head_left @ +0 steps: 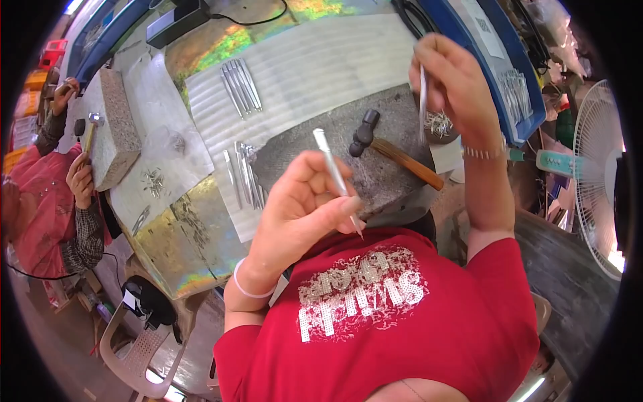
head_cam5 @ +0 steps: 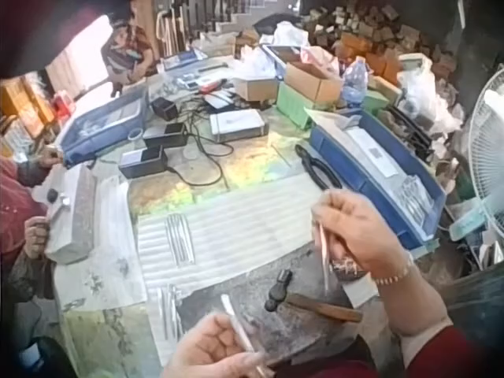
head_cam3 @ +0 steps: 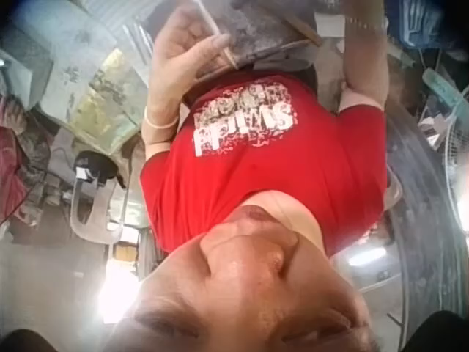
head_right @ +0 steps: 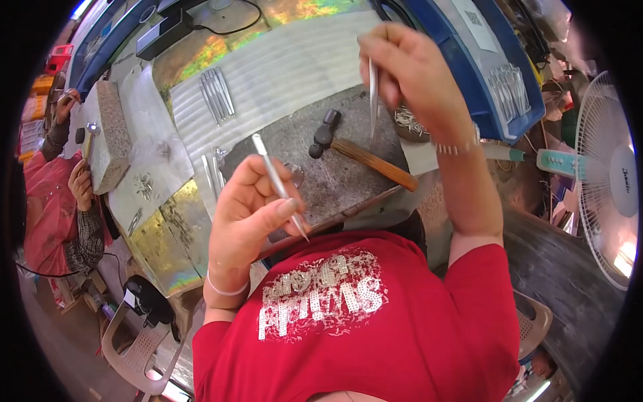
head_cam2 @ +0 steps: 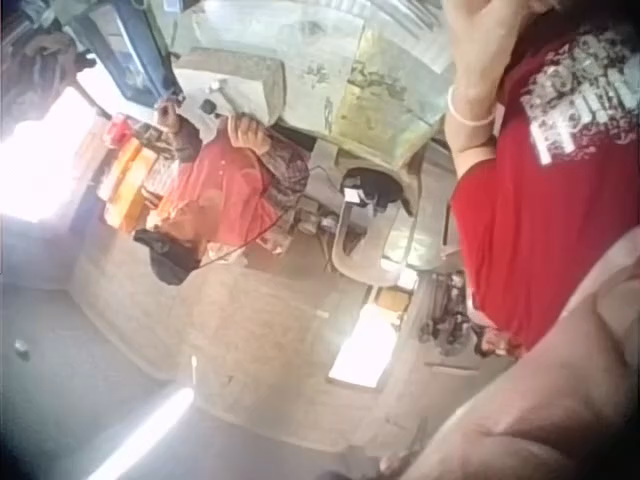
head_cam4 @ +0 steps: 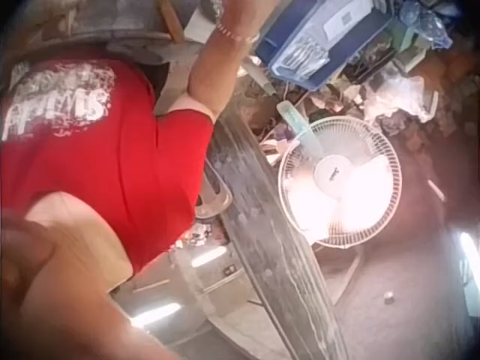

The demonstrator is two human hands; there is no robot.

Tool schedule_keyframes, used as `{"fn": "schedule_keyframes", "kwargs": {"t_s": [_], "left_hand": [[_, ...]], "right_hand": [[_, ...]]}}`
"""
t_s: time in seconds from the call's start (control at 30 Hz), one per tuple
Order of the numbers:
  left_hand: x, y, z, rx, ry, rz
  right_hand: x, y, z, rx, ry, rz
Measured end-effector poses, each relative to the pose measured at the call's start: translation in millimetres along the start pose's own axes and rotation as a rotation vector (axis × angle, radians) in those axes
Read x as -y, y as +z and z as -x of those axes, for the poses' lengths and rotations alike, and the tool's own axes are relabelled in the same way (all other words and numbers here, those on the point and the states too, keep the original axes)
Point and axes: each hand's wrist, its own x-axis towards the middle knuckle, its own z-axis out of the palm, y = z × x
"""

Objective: Hammering and shaping small metal components on a workbench using a punch tool.

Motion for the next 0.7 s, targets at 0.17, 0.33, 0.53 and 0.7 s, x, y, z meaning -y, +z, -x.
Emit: {"fn": "schedule_keyframes", "kwargs": {"t_s": [0.17, 0.33, 0.53, 0.7], "left_hand": [[1, -16, 1, -0.104, 0.107, 0.130], [6, -25, -1, -0.123, 0.143, 0.173], [7, -24, -6, -0.186, 0.178, 0.114], [12, -29, -8, -0.246, 0.197, 0.050]], "right_hand": [[-41, -26, -96, -0.073, -0.114, 0.569], [-89, -33, -143, -0.149, -0.378, 1.153], [-70, -22, -107, -0.202, -0.459, 1.103], [-21, 18, 2, 0.078, -0.254, 0.884]]}}
